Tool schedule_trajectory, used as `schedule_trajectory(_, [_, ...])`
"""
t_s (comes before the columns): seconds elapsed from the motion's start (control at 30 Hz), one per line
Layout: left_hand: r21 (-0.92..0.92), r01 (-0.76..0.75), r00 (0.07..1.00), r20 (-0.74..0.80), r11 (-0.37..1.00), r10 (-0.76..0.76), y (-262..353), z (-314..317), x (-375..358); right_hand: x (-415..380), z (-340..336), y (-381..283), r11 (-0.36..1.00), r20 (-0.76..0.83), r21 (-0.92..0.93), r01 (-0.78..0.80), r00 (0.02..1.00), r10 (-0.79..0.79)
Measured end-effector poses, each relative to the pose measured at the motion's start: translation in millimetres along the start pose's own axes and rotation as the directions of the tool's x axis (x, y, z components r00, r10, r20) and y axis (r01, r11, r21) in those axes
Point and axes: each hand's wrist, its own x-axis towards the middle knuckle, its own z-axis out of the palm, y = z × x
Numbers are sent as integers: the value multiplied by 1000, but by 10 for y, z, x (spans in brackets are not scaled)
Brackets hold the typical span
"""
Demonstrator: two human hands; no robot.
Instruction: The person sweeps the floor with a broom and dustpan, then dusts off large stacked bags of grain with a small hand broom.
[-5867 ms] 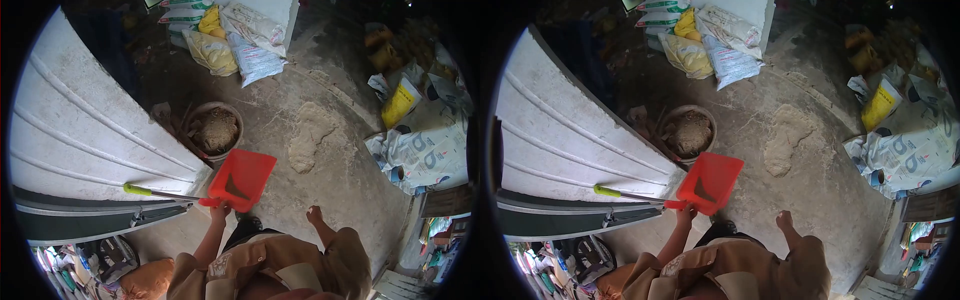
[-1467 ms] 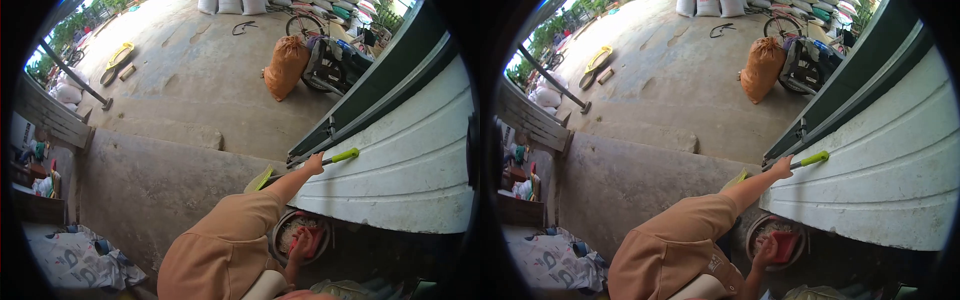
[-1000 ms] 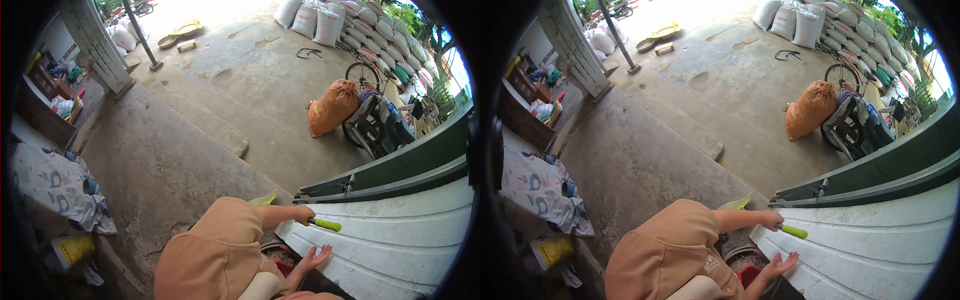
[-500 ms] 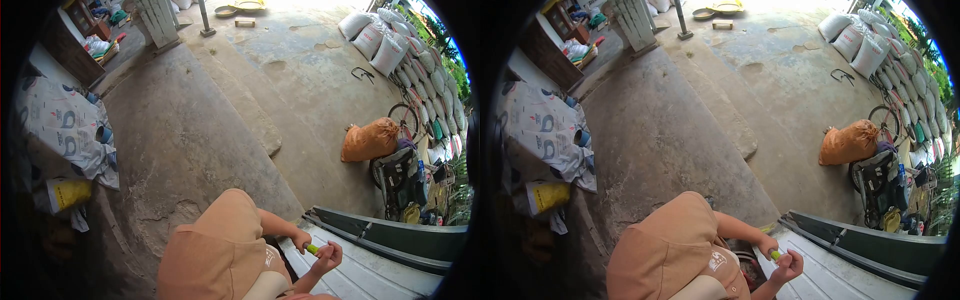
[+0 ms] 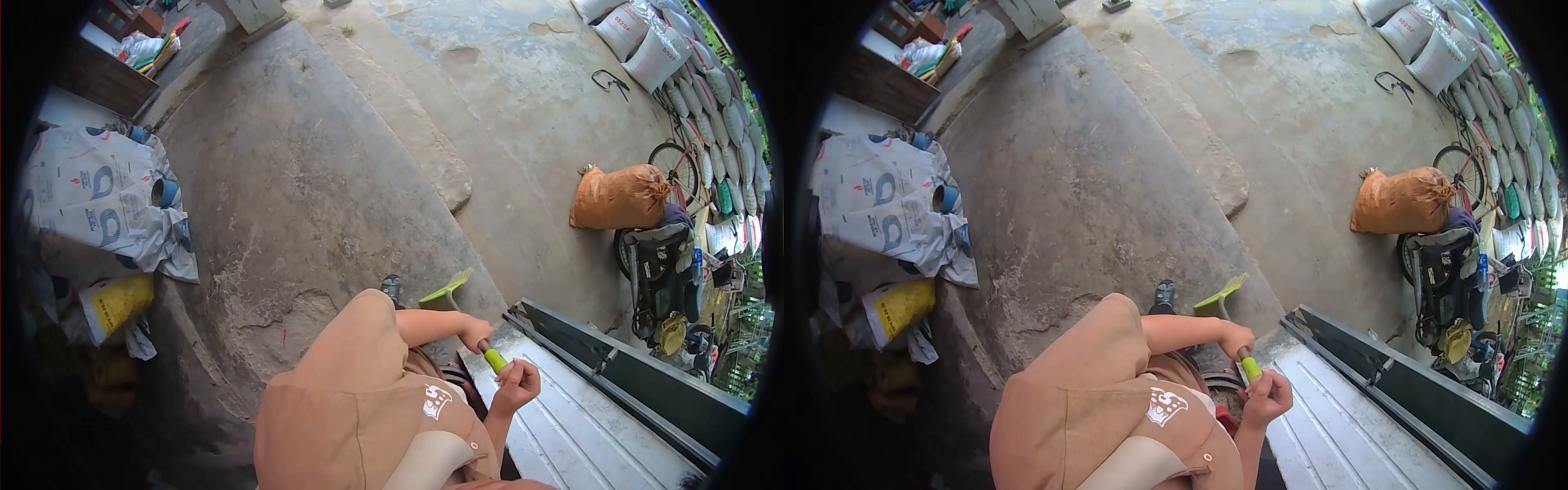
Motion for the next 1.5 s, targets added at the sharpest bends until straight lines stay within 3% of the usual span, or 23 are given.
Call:
schedule_trajectory(0.13, [39, 18, 995, -99, 999, -14, 265, -354, 33, 3, -77, -5, 995, -185, 4, 104, 977, -102])
schedule_trajectory(0.2, [-53, -104, 899, -433, 993, 71, 367, -374, 128, 61, -33, -212, 995, -298, -28, 99, 949, -103])
schedule_trajectory(0.23, [-57, -103, 901, -429, 993, 69, 450, -364, 154, 96, -22, -301, 990, -291, -52, 128, 947, -138])
schedule_trajectory(0.3, [-10, -313, 707, -671, 950, 225, 591, -339, 214, 160, 38, -411, 983, -286, -81, 164, 941, -180])
schedule_trajectory(0.33, [-9, -318, 705, -671, 948, 231, 582, -315, 219, 175, 109, -453, 986, -197, -75, 149, 967, -161])
schedule_trajectory(0.4, [-180, -117, 903, -428, 977, 29, 459, -248, 212, 240, 264, -425, 989, -3, -78, 128, 992, -129])
schedule_trajectory(0.43, [-205, -84, 944, -329, 975, 12, 318, -221, 192, 270, 314, -293, 987, 101, -120, 104, 991, -92])
schedule_trajectory(0.5, [-259, -95, 949, -315, 961, 9, 158, -230, 7, 323, 478, 58, 953, 267, -222, 204, 953, -142])
schedule_trajectory(0.53, [-311, -107, 952, -306, 944, 8, 63, -239, -91, 311, 557, 186, 967, 278, -204, 152, 956, -92])
schedule_trajectory(0.6, [-264, 10, 948, -305, 964, -94, -311, -157, -235, 287, 632, 346, 979, 304, -197, 57, 953, 6])
schedule_trajectory(0.67, [-108, 184, 947, -248, 977, -206, -475, -303, -518, 264, 683, 392, 992, 302, -123, -30, 951, 66])
schedule_trajectory(0.73, [-88, 178, 930, -309, 980, -197, -495, -446, -668, 293, 746, 364, 993, 313, -40, -112, 942, 119])
schedule_trajectory(0.83, [-24, 197, 916, -353, 980, -193, -310, -803, -797, 414, 826, 154, 990, 258, 92, -105, 963, 78])
schedule_trajectory(0.93, [21, 230, 911, -355, 973, -208, -157, -981, -717, 552, 748, 51, 987, 115, 158, -32, 993, 14])
schedule_trajectory(1.03, [20, 221, 855, -485, 975, -183, -41, -995, -456, 685, 640, -189, 990, -95, 136, 25, 995, -12])
schedule_trajectory(1.1, [-50, 63, 814, -576, 997, -80, 116, -1016, -321, 744, 659, -442, 992, -188, 96, 86, 980, -67])
schedule_trajectory(1.2, [-80, -25, 854, -519, 997, -20, 192, -1091, -201, 810, 811, -561, 988, -231, 35, 149, 963, -137])
schedule_trajectory(1.27, [-92, -30, 899, -438, 995, -14, 40, -1126, -265, 760, 1085, -495, 995, -63, -34, 93, 993, -95])
schedule_trajectory(1.33, [-162, -37, 924, -381, 986, -27, -122, -1157, -432, 701, 1249, -243, 984, 179, -109, 139, 977, -118])
schedule_trajectory(1.47, [-320, 80, 840, -488, 944, -236, -399, -1291, -846, 814, 1589, 113, 990, 396, -40, 135, 912, -108])
schedule_trajectory(1.5, [-263, 96, 812, -537, 960, -228, -559, -1302, -920, 844, 1666, 147, 991, 475, -11, 135, 872, -114])
